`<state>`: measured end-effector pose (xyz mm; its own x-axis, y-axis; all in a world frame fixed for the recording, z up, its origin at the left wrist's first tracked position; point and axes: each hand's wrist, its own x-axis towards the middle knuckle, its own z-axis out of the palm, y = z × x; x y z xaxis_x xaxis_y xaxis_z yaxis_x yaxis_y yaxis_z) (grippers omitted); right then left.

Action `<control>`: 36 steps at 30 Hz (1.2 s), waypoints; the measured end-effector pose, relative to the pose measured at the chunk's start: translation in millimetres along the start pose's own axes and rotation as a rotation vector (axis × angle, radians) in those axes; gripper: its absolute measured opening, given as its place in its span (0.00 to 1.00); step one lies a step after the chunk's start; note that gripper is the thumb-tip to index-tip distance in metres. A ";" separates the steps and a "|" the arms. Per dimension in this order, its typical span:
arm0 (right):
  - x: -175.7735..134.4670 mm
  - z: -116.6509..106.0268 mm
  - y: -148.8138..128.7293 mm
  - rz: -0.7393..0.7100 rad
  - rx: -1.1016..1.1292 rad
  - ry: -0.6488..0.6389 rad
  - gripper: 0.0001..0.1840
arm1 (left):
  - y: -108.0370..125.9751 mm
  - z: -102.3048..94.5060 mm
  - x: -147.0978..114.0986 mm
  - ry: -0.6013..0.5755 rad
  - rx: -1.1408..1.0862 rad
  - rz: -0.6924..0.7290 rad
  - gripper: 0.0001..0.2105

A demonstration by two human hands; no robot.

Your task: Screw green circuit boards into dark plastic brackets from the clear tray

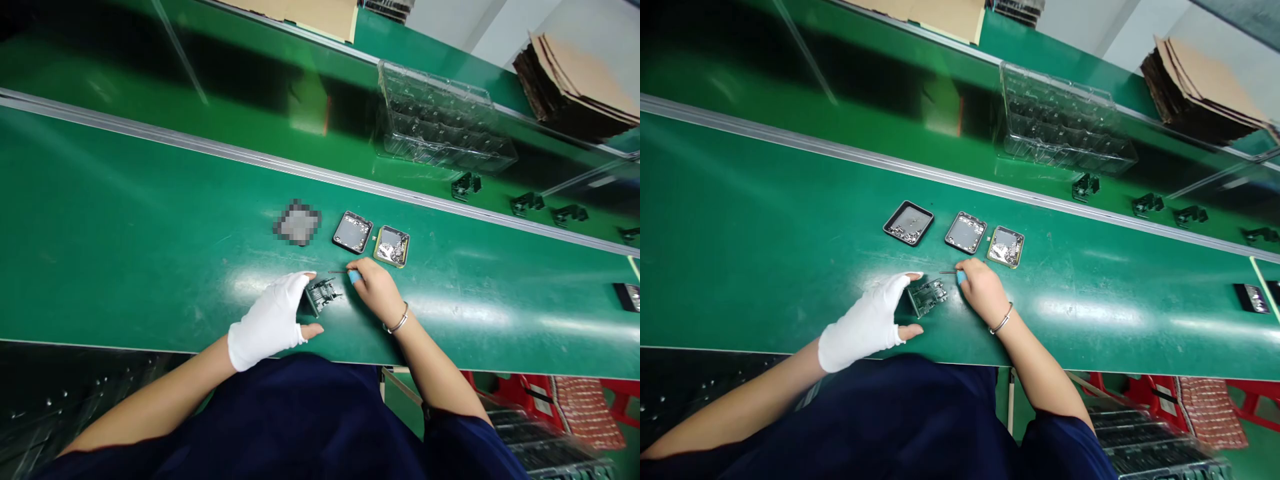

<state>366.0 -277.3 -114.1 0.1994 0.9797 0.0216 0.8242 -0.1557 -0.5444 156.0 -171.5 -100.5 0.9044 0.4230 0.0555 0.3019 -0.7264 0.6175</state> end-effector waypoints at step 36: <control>-1.6 0.1 -17.1 -0.040 -0.049 -0.321 0.15 | -19.9 5.5 4.4 0.009 -0.085 -0.084 0.25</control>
<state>351.5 -276.2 -105.0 -0.0049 0.9738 -0.2275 0.8543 -0.1141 -0.5071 155.7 -158.2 -116.8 0.8741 0.4856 0.0075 0.3494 -0.6394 0.6849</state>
